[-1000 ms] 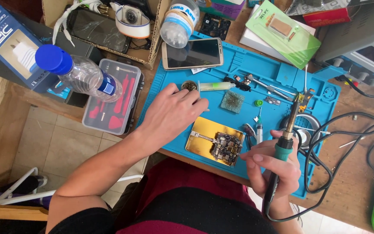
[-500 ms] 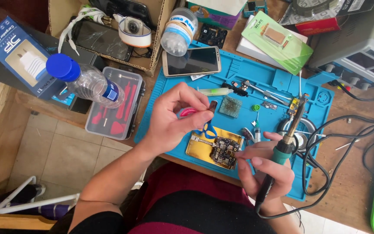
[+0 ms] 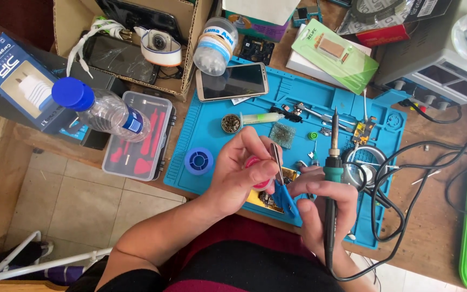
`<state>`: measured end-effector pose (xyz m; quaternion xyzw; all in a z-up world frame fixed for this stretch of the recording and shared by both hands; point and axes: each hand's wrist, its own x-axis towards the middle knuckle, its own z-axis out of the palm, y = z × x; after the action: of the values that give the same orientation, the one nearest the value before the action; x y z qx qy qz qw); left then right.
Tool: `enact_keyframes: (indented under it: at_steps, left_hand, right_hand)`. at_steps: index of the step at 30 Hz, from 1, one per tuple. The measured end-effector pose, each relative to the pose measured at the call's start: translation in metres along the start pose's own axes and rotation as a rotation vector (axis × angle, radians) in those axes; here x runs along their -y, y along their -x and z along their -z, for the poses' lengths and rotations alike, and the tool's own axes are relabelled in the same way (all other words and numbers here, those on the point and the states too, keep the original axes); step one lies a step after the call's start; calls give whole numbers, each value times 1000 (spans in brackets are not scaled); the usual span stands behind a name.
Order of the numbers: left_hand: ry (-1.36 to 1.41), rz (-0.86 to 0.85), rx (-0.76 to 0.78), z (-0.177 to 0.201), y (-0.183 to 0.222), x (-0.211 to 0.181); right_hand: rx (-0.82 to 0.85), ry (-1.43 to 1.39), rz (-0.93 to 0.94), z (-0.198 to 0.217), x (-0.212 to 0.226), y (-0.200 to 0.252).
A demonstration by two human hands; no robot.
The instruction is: Applying flux, soldering components, and cleaning a circuit board on a repair bench
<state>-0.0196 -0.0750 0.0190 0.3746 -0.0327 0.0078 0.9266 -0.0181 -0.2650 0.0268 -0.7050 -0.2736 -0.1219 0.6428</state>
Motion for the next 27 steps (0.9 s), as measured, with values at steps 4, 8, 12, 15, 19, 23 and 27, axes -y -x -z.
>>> enact_keyframes:
  at_steps: [4, 8, 12, 15, 19, 23, 27]
  left_hand:
    - [36, 10, 23, 2, 1, 4]
    - [65, -46, 64, 3, 1, 4]
    - [-1, -93, 72, 3, 3, 0]
    - [-32, -107, 79, 3, 8, 1]
    - [-50, -150, 80, -4, 11, -6]
    - [-69, -228, -23, 0, 5, -8]
    - [-304, -41, 95, -7, 8, -28]
  right_hand:
    - [62, 10, -5, 6, 6, -2]
    - [139, -124, -58, 5, 10, -2]
    - [175, -307, -210, 2, 10, 4]
    - [164, -327, -313, 7, 3, 18]
    - [185, -333, -180, 4, 7, 3]
    - [73, -157, -99, 8, 9, -10]
    - [-39, -73, -147, 15, -1, -7]
